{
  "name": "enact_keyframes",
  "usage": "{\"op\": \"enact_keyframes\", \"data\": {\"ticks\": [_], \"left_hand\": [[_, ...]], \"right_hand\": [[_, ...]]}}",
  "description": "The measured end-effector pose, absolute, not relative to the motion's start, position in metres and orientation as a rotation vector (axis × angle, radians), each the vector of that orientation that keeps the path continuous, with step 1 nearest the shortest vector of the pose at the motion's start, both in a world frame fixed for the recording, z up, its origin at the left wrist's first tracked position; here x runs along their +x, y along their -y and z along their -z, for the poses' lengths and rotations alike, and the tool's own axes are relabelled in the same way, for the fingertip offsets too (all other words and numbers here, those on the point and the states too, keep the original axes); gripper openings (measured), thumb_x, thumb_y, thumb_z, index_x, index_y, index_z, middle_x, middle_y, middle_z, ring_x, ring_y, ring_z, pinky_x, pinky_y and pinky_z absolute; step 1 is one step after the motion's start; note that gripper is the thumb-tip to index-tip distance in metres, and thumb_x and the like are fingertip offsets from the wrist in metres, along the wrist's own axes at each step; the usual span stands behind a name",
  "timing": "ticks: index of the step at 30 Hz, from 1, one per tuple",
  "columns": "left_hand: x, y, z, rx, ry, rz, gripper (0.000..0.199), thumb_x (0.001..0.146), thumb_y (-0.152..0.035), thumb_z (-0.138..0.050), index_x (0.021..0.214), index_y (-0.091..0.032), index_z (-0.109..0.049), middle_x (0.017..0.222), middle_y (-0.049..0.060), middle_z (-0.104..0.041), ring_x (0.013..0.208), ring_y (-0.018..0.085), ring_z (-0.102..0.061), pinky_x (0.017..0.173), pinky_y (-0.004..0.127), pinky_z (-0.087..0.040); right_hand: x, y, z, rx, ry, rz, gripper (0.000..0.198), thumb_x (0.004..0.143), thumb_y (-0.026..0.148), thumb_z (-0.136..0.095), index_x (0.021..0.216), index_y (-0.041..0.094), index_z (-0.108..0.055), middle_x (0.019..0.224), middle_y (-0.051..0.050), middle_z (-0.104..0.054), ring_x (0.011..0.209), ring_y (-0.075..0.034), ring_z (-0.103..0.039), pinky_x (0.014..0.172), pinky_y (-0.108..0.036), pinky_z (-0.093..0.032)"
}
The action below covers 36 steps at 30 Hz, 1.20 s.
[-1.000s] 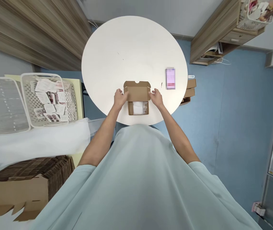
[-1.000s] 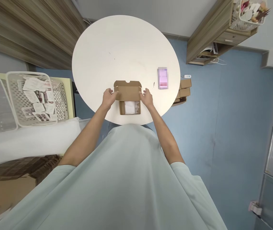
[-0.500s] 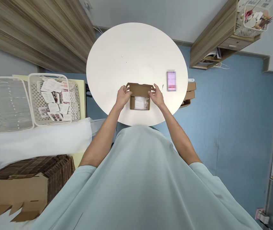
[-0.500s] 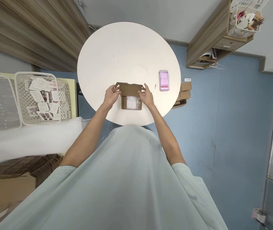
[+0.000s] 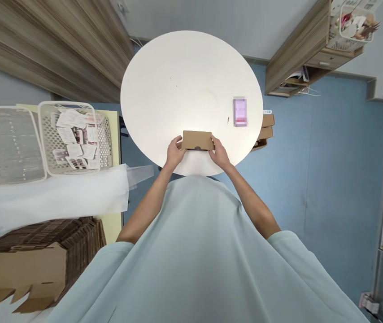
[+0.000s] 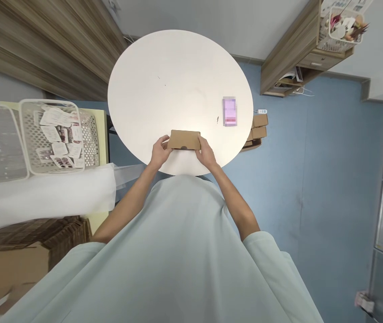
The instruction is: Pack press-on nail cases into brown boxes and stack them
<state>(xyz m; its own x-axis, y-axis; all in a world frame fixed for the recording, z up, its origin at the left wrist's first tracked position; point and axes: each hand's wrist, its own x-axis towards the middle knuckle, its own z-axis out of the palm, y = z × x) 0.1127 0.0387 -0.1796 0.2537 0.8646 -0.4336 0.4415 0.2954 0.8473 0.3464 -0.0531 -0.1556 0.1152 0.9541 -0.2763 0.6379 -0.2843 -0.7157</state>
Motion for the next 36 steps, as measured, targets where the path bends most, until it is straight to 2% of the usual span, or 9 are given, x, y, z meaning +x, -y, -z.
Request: {"op": "enact_keyframes", "data": {"ticks": [2, 6, 11, 16, 20, 23, 27, 32, 36], "left_hand": [[0.110, -0.028, 0.184, 1.419, -1.394, -0.387, 0.077, 0.087, -0.010, -0.069, 0.163, -0.014, -0.054, 0.170, 0.023, -0.056, 0.148, 0.033, -0.066, 0.128, 0.049, -0.052], [0.104, -0.008, 0.188, 1.616, -1.409, -0.344, 0.085, 0.085, -0.008, -0.069, 0.167, -0.015, -0.051, 0.172, 0.021, -0.055, 0.162, 0.035, -0.052, 0.137, 0.054, -0.041], [0.095, 0.008, 0.182, 1.708, -1.413, -0.392, 0.077, 0.096, -0.017, -0.062, 0.172, -0.020, -0.047, 0.177, 0.015, -0.051, 0.166, 0.031, -0.047, 0.140, 0.052, -0.037], [0.094, 0.010, 0.173, 1.735, -1.382, -0.385, 0.062, 0.104, -0.022, -0.054, 0.167, -0.022, -0.055, 0.171, 0.012, -0.059, 0.160, 0.029, -0.054, 0.137, 0.049, -0.041], [0.095, 0.011, 0.172, 1.718, -1.420, -0.314, 0.053, 0.107, -0.025, -0.054, 0.159, -0.023, -0.063, 0.161, 0.014, -0.068, 0.151, 0.033, -0.063, 0.132, 0.051, -0.045], [0.095, 0.014, 0.175, 1.731, -1.439, -0.210, 0.053, 0.106, -0.023, -0.052, 0.157, -0.021, -0.066, 0.152, 0.015, -0.074, 0.140, 0.037, -0.070, 0.124, 0.053, -0.051], [0.096, 0.019, 0.180, 1.720, -1.466, -0.145, 0.049, 0.104, -0.023, -0.053, 0.149, -0.024, -0.073, 0.133, 0.014, -0.083, 0.123, 0.040, -0.077, 0.112, 0.052, -0.057], [0.098, 0.019, 0.188, 1.655, -1.511, -0.155, 0.048, 0.096, -0.022, -0.059, 0.141, -0.027, -0.078, 0.128, 0.010, -0.085, 0.120, 0.038, -0.079, 0.110, 0.050, -0.059], [0.101, 0.021, 0.193, 1.541, -1.525, -0.201, 0.055, 0.087, -0.016, -0.061, 0.138, -0.025, -0.079, 0.127, 0.007, -0.086, 0.122, 0.033, -0.080, 0.114, 0.047, -0.060]], "right_hand": [[0.344, 0.062, 0.159, -1.994, 1.561, -1.019, 0.075, 0.107, 0.022, -0.044, 0.180, 0.015, -0.028, 0.182, -0.020, -0.042, 0.167, -0.028, -0.044, 0.134, -0.051, -0.047], [0.340, 0.075, 0.160, -2.089, 1.582, -0.987, 0.077, 0.108, 0.026, -0.047, 0.181, 0.016, -0.025, 0.186, -0.018, -0.035, 0.174, -0.029, -0.033, 0.140, -0.054, -0.036], [0.335, 0.089, 0.154, -2.211, 1.561, -0.968, 0.070, 0.111, 0.027, -0.043, 0.179, 0.014, -0.030, 0.180, -0.020, -0.046, 0.167, -0.031, -0.047, 0.135, -0.054, -0.044], [0.330, 0.092, 0.146, -2.288, 1.597, -0.959, 0.065, 0.111, 0.025, -0.039, 0.176, 0.014, -0.035, 0.173, -0.020, -0.056, 0.152, -0.034, -0.062, 0.123, -0.053, -0.054], [0.326, 0.090, 0.143, -2.414, 1.626, -1.024, 0.058, 0.114, 0.024, -0.036, 0.172, 0.019, -0.040, 0.145, -0.017, -0.077, 0.126, -0.034, -0.076, 0.103, -0.046, -0.060], [0.323, 0.089, 0.144, -2.495, 1.645, -1.093, 0.053, 0.116, 0.022, -0.037, 0.169, 0.019, -0.043, 0.128, -0.015, -0.082, 0.117, -0.034, -0.079, 0.095, -0.041, -0.060], [0.319, 0.091, 0.146, -2.545, 1.657, -1.169, 0.051, 0.116, 0.021, -0.038, 0.167, 0.018, -0.043, 0.123, -0.016, -0.083, 0.115, -0.035, -0.079, 0.094, -0.041, -0.059], [0.317, 0.092, 0.149, -2.528, 1.676, -1.237, 0.053, 0.113, 0.017, -0.036, 0.166, 0.013, -0.039, 0.126, -0.019, -0.083, 0.115, -0.036, -0.078, 0.095, -0.044, -0.059], [0.315, 0.094, 0.152, -2.513, 1.674, -1.226, 0.053, 0.114, 0.024, -0.040, 0.165, 0.010, -0.039, 0.127, -0.020, -0.082, 0.116, -0.038, -0.078, 0.097, -0.045, -0.059]]}}
